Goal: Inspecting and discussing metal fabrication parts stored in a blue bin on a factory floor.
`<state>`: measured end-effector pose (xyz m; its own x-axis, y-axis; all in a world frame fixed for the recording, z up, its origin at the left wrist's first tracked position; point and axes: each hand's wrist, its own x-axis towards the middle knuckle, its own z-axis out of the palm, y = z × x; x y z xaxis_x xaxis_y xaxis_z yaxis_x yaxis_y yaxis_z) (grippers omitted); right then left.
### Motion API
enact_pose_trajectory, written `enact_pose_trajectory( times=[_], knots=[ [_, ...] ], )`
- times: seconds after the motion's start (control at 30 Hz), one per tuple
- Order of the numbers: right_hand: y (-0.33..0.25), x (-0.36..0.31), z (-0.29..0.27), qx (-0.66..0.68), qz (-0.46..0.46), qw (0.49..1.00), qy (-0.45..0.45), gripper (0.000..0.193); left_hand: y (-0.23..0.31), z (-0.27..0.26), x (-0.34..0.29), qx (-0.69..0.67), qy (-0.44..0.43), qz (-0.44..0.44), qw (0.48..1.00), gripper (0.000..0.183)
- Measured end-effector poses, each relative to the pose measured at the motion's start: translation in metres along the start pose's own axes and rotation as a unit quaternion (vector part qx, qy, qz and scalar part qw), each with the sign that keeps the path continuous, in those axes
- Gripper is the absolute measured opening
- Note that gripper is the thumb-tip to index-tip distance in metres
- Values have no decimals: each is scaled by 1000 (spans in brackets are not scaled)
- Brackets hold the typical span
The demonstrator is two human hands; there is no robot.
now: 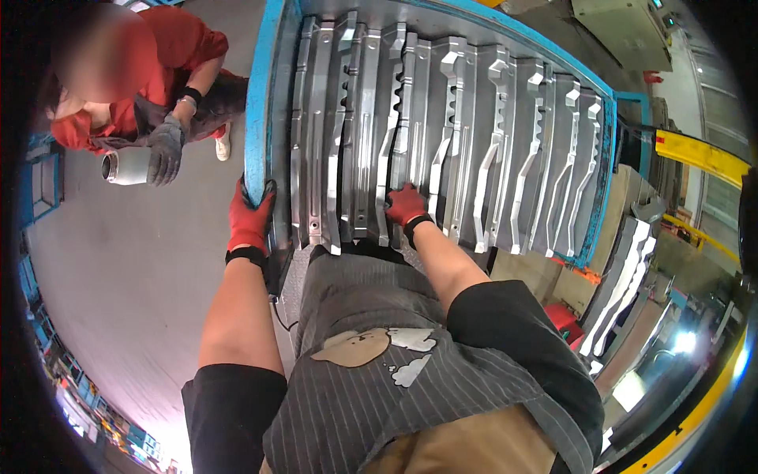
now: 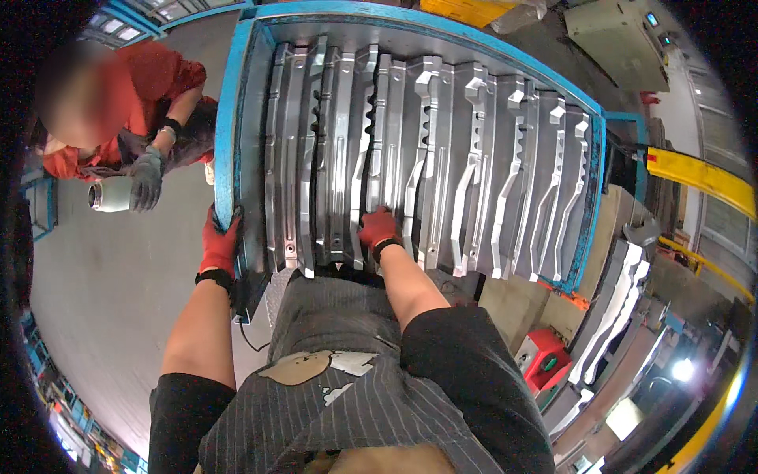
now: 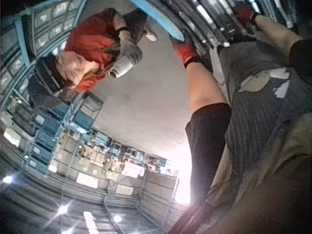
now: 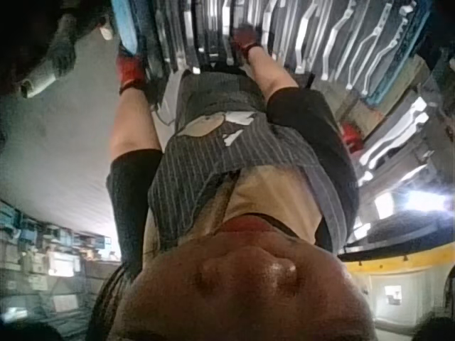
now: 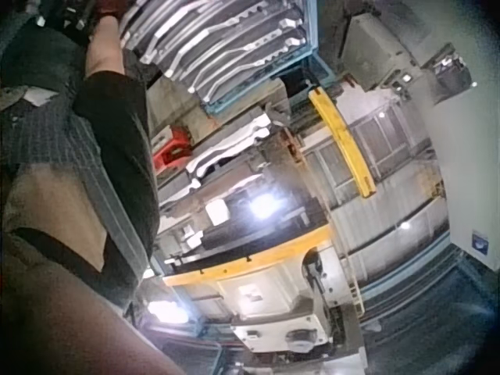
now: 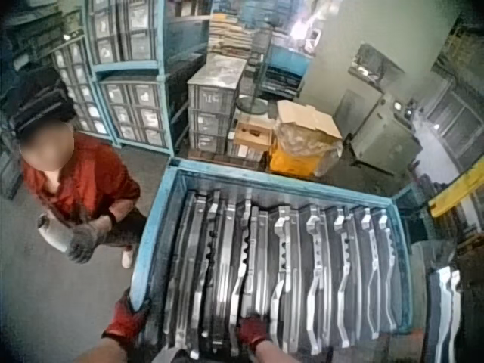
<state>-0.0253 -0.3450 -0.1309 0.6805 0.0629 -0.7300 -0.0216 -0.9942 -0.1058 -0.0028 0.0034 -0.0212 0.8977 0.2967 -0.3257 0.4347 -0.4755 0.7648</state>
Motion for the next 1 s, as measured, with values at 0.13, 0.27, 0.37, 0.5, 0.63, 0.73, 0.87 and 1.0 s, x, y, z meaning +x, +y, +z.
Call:
enact_pose_trajectory(
  times=[0.13, 0.27, 0.37, 0.5, 0.63, 0.73, 0.87, 1.0],
  knots=[
    [17, 0, 0, 136, 18, 989, 60, 44, -12, 0, 1, 26, 6, 15, 1000, 65],
    [45, -7, -29, 214, 67, 924, 310, 49, -3, -1, -2, 35, 12, 1, 999, 67],
    [81, -4, -42, 135, 108, 889, 425, 63, -5, -2, 0, 31, 0, -5, 1000, 67],
    [102, 8, -46, 207, 126, 914, 325, 72, -7, 0, 1, 30, 7, 5, 1000, 62],
    [82, 17, -56, 262, 167, 896, 316, 84, -13, -2, 3, 38, 4, 3, 999, 62],
    [73, 19, -63, 321, 179, 881, 297, 88, -17, -1, 4, 51, 16, 12, 999, 62],
    [70, 51, -68, 358, 180, 849, 344, 84, -23, -2, 3, 38, 17, 12, 999, 61],
    [92, 84, -75, 556, 132, 758, 313, 39, -22, -1, 6, 33, 6, 25, 999, 60]
  ],
)
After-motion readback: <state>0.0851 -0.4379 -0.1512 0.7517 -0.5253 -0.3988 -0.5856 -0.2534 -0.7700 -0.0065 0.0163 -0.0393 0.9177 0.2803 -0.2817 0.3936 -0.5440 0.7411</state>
